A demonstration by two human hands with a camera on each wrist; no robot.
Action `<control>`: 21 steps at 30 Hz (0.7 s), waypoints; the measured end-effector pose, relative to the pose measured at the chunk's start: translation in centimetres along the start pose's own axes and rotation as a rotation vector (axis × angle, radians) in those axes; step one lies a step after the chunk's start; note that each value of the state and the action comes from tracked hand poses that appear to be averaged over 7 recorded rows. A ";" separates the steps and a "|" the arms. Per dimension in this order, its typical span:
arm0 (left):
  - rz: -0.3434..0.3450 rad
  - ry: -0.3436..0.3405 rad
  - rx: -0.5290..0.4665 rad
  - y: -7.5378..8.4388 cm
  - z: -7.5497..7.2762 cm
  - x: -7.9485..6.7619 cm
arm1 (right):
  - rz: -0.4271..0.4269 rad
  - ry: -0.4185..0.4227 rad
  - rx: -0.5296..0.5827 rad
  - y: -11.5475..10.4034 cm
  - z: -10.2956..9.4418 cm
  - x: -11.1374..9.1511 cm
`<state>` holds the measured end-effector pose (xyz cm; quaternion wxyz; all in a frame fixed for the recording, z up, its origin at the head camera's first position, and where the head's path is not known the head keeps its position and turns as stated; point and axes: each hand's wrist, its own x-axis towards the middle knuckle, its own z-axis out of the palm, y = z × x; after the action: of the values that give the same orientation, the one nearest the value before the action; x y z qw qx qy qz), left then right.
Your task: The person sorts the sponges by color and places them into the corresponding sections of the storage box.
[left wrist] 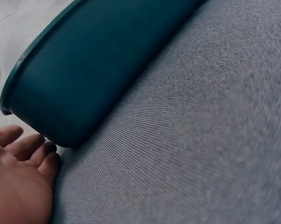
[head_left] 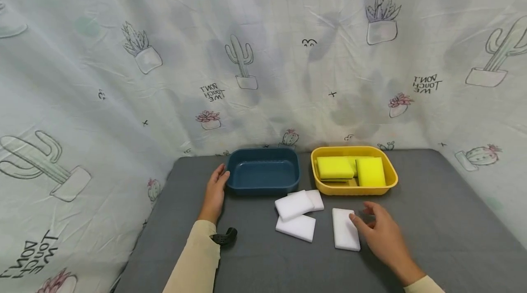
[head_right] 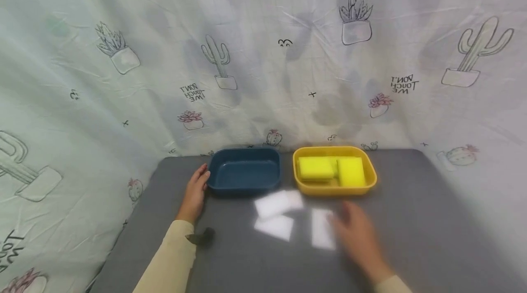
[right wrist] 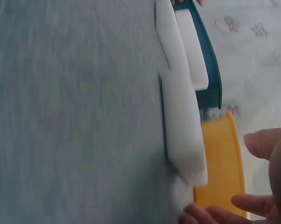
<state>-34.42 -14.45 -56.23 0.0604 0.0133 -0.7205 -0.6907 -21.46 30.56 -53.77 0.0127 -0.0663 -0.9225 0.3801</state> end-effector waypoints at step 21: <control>0.040 -0.135 -0.242 -0.8 0.4 1.1 | -0.010 -0.049 -0.194 -2.5 4.2 -0.3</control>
<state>-35.57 -14.21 -56.98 0.0268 -0.0551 -0.6345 -0.7705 -21.79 25.80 -54.99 -0.0147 -0.0534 -0.9552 0.2906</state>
